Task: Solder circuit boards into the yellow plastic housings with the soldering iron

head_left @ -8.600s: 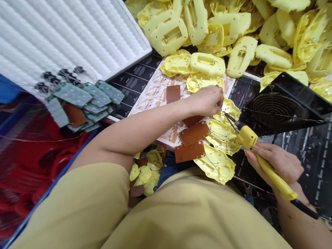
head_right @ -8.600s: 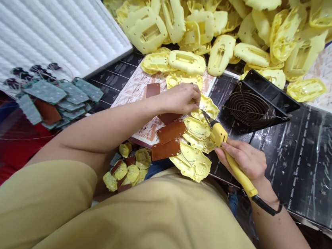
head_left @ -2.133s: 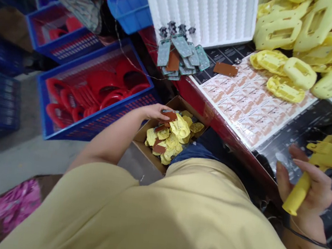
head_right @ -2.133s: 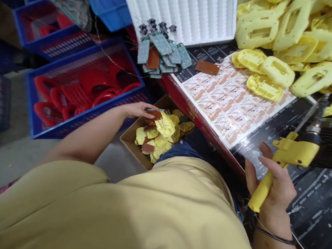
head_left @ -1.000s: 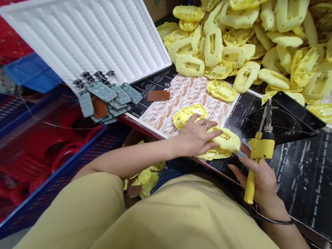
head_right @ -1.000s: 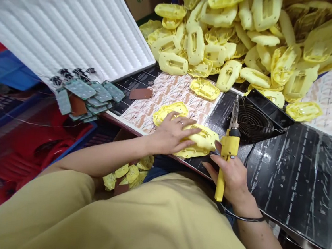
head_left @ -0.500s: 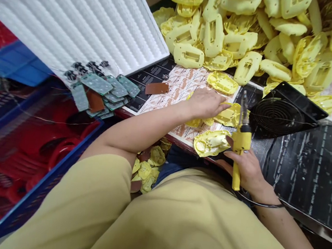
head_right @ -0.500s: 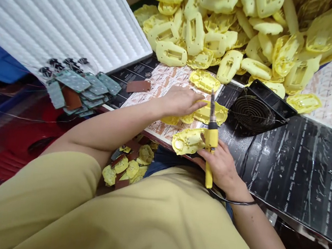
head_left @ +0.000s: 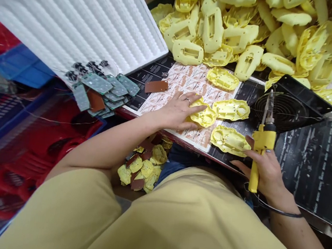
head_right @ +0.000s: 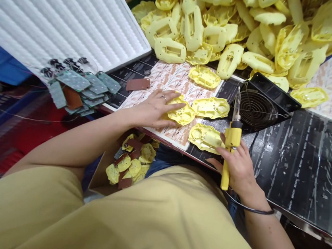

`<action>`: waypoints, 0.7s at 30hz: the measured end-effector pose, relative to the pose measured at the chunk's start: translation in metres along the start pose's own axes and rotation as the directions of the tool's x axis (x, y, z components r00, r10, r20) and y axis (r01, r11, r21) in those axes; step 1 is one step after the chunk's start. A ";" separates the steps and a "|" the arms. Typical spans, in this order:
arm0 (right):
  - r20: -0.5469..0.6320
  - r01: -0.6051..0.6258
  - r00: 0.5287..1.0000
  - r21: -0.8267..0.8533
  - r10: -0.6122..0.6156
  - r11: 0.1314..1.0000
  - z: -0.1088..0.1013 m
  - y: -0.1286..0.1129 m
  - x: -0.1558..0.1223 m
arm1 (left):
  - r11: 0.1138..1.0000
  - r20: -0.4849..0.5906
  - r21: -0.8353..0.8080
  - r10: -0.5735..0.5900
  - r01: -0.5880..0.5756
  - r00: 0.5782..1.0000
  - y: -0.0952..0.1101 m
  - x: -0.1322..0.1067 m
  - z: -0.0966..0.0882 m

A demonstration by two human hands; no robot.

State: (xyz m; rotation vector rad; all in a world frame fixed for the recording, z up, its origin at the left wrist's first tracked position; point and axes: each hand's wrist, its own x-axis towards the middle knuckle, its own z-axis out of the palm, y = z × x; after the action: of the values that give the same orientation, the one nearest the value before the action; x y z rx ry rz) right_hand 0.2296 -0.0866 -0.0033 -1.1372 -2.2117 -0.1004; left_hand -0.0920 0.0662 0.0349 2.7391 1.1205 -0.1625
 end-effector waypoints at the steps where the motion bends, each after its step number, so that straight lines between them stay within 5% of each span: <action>1: 0.009 -0.007 1.000 0.003 0.007 1.000 0.003 0.000 0.003 | 1.000 0.015 0.022 -0.003 0.003 1.000 0.002 0.002 -0.004; 6: 0.034 0.030 0.999 0.045 -0.032 0.999 0.011 -0.001 0.009 | 0.996 0.076 0.091 0.005 -0.012 0.997 0.006 0.006 -0.024; 10: -0.003 0.032 0.999 0.014 -0.032 0.999 0.003 -0.003 -0.006 | 0.983 -0.150 0.047 -0.171 0.180 0.974 -0.001 0.022 -0.026; 13: -0.063 -0.006 0.998 -0.138 -0.003 0.990 -0.003 -0.006 -0.020 | 0.963 -0.255 0.010 -0.257 0.269 0.932 -0.004 0.056 -0.017; 17: -0.190 -0.177 0.975 -0.334 0.117 0.926 -0.003 -0.017 -0.032 | 0.952 -0.183 -0.045 -0.306 0.303 0.934 0.008 0.099 -0.009; 21: -0.170 -0.165 0.977 -0.244 0.126 0.956 -0.004 -0.030 -0.032 | 0.961 -0.129 -0.016 -0.277 0.278 0.952 0.035 0.102 -0.016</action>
State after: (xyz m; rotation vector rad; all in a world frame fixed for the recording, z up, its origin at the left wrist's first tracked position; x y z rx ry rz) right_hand 0.2226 -0.1288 -0.0122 -1.3809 -2.0120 -0.4087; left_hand 0.0057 0.1148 0.0376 2.6122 1.5399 -0.0212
